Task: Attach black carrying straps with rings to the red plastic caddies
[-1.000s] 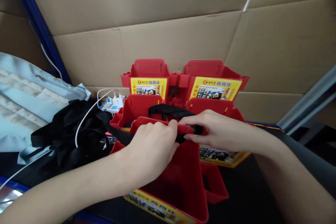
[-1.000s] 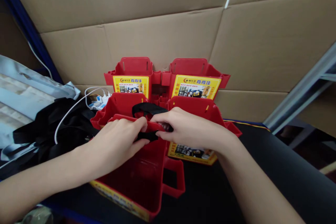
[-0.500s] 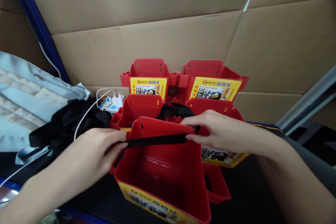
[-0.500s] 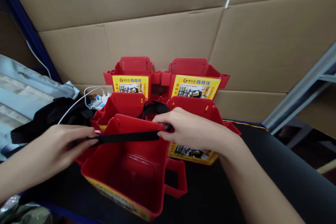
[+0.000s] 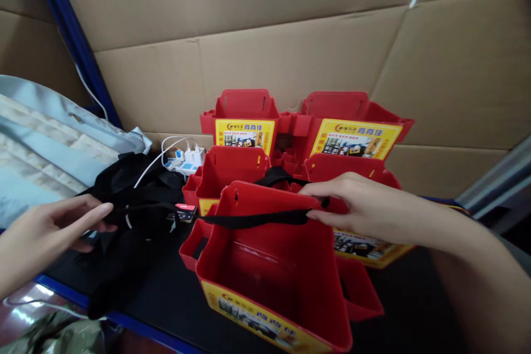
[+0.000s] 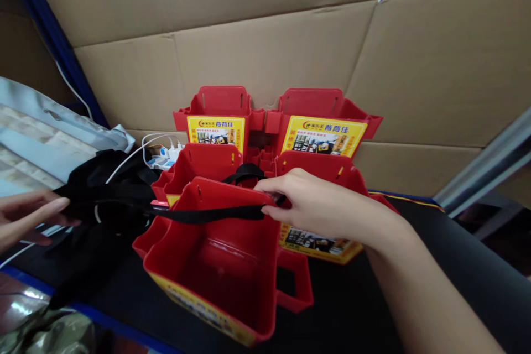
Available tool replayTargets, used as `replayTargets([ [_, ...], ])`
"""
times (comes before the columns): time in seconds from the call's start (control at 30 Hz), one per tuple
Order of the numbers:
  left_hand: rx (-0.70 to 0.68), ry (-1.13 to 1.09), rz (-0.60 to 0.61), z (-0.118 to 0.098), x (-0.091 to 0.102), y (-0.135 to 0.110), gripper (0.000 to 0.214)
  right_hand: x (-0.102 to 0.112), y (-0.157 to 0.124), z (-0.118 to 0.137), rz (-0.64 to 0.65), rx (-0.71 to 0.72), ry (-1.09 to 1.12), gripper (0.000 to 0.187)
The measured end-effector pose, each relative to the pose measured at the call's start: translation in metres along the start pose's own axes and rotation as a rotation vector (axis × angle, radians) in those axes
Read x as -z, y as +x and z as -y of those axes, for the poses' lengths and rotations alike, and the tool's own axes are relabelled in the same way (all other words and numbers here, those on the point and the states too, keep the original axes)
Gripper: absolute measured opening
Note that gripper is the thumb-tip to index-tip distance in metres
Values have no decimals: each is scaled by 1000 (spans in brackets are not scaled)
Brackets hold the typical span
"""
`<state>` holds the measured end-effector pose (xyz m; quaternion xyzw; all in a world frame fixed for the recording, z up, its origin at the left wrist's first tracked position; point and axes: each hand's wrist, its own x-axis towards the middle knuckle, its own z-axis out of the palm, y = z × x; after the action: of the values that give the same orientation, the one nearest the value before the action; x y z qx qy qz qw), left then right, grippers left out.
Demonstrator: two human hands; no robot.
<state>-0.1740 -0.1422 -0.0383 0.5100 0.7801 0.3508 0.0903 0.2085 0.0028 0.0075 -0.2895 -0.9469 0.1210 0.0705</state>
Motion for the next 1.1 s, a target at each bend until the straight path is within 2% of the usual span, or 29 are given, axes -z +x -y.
replayTargets([
  [0.07,165,-137,37,-8,-10,-1,42,0,0,0,2,-5,2,16],
  [0.1,205,-162,68,-12,-14,-2,44,-1,0,-1,6,-7,0,17],
  [0.2,122,18,104,-20,-23,-2,39,-1,0,-1,13,-11,-8,18],
  [0.23,68,91,87,-20,-24,-1,38,-1,0,-1,13,-9,-9,18],
  [0.3,3,215,-27,-17,-23,4,36,0,0,-1,9,1,-5,18],
  [0.4,42,369,-223,-5,-17,19,26,1,-1,1,0,21,4,17],
  [0.47,101,432,-299,5,-12,32,25,1,-1,1,-1,27,10,16],
  [0.63,135,548,-371,35,8,62,38,1,-3,1,1,23,7,15],
  [0.73,166,583,-391,54,22,71,46,1,-3,1,1,21,-4,15],
  [0.8,187,556,-378,60,29,72,46,1,-2,1,2,17,-5,16],
  [0.87,178,498,-337,55,32,69,47,1,-2,0,-5,12,-10,17],
  [0.93,91,401,-278,37,32,59,50,0,-1,0,-15,3,-22,19],
  [1.03,-139,238,-155,-4,26,36,50,0,0,0,-16,-13,-40,24],
  [1.1,-251,220,-81,-32,19,18,48,2,-1,1,-15,-4,-26,29],
])
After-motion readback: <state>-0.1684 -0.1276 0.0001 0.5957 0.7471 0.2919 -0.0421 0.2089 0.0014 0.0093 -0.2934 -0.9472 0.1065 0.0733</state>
